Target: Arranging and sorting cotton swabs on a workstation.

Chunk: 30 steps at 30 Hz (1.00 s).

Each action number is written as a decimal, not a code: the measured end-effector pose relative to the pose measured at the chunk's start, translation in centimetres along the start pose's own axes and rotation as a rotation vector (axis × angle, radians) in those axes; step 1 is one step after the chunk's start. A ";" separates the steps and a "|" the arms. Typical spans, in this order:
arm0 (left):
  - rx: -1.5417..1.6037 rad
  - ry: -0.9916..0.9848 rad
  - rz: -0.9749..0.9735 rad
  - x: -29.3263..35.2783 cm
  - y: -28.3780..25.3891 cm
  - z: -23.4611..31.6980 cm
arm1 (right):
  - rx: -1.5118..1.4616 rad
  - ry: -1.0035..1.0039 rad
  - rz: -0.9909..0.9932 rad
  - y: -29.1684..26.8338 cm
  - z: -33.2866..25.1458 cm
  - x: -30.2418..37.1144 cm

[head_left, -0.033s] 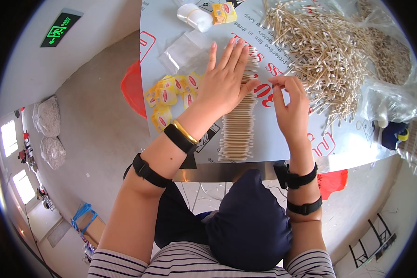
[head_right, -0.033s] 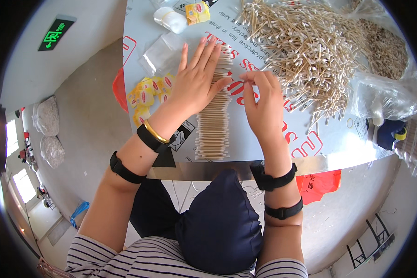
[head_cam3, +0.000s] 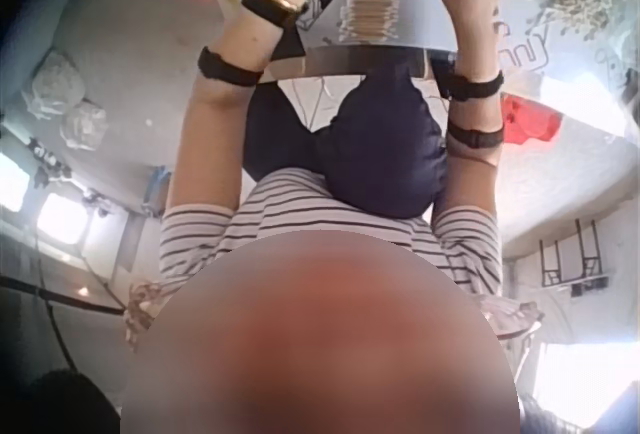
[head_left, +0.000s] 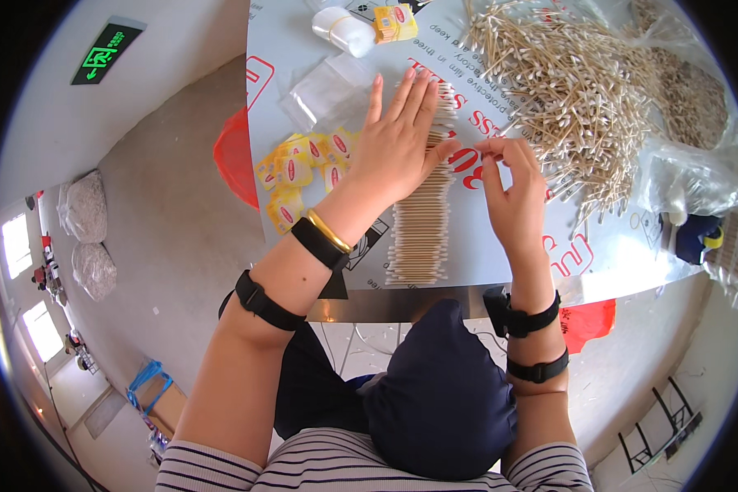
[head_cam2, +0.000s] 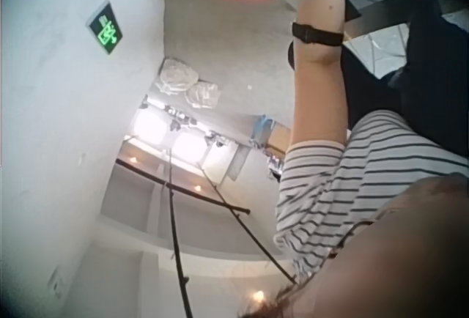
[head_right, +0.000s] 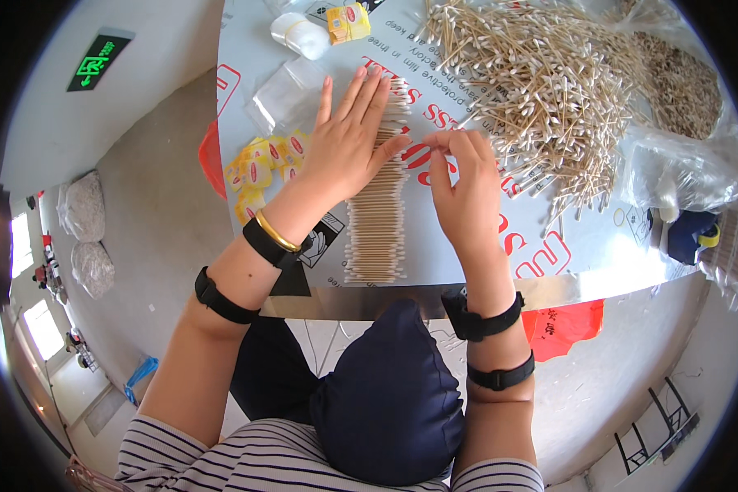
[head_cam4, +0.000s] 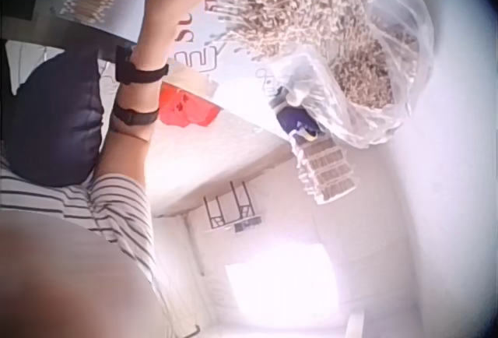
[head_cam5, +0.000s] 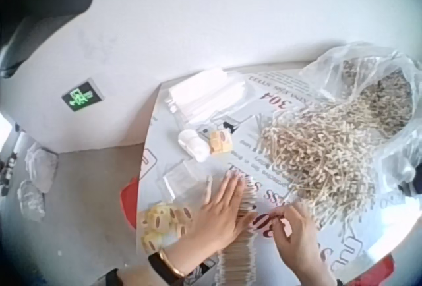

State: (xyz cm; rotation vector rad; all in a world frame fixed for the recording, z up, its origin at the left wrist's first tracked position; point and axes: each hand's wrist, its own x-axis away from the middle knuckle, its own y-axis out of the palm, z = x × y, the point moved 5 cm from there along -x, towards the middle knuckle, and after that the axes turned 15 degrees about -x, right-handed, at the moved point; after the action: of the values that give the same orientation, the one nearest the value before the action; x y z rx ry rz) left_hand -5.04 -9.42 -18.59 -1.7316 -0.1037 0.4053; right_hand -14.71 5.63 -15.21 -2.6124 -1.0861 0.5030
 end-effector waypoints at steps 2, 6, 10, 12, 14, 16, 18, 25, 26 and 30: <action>0.043 -0.020 0.003 -0.2 0.6 0.0 | -0.006 0.040 -0.005 -0.1 -0.3 0.6; 0.046 -0.017 0.003 -0.6 1.1 -0.4 | -0.038 0.066 0.004 -0.1 -0.2 1.0; -0.001 0.016 0.004 -0.9 1.2 -0.5 | -0.051 0.042 0.019 0.1 -0.3 1.1; -0.003 0.021 0.001 -0.8 1.2 -0.5 | -0.052 0.043 0.019 0.2 0.0 1.2; 0.043 0.003 0.003 -0.8 1.3 -0.7 | -0.054 0.043 0.019 0.3 0.1 1.3; 0.043 0.008 -0.002 -0.8 1.3 -0.8 | -0.033 0.056 0.008 0.3 0.4 1.4; 0.043 0.010 -0.007 -0.8 1.3 -0.8 | -0.013 0.002 0.014 0.4 0.1 0.8; 0.130 -0.021 -0.004 -1.0 1.0 -1.1 | 0.098 -0.112 -0.005 1.3 0.8 -5.3; 0.159 -0.025 -0.003 -1.1 0.9 -1.1 | 0.126 -0.112 -0.014 1.5 1.3 -6.2; 0.168 -0.039 0.021 -0.9 0.4 -1.5 | 0.209 -0.179 -0.048 2.8 2.3 -8.9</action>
State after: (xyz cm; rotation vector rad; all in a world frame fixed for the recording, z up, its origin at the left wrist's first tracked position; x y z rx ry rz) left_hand -5.49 -11.17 -18.56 -1.5610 -0.0777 0.4505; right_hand -19.80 -2.45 -16.37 -2.3904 -1.0819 0.8066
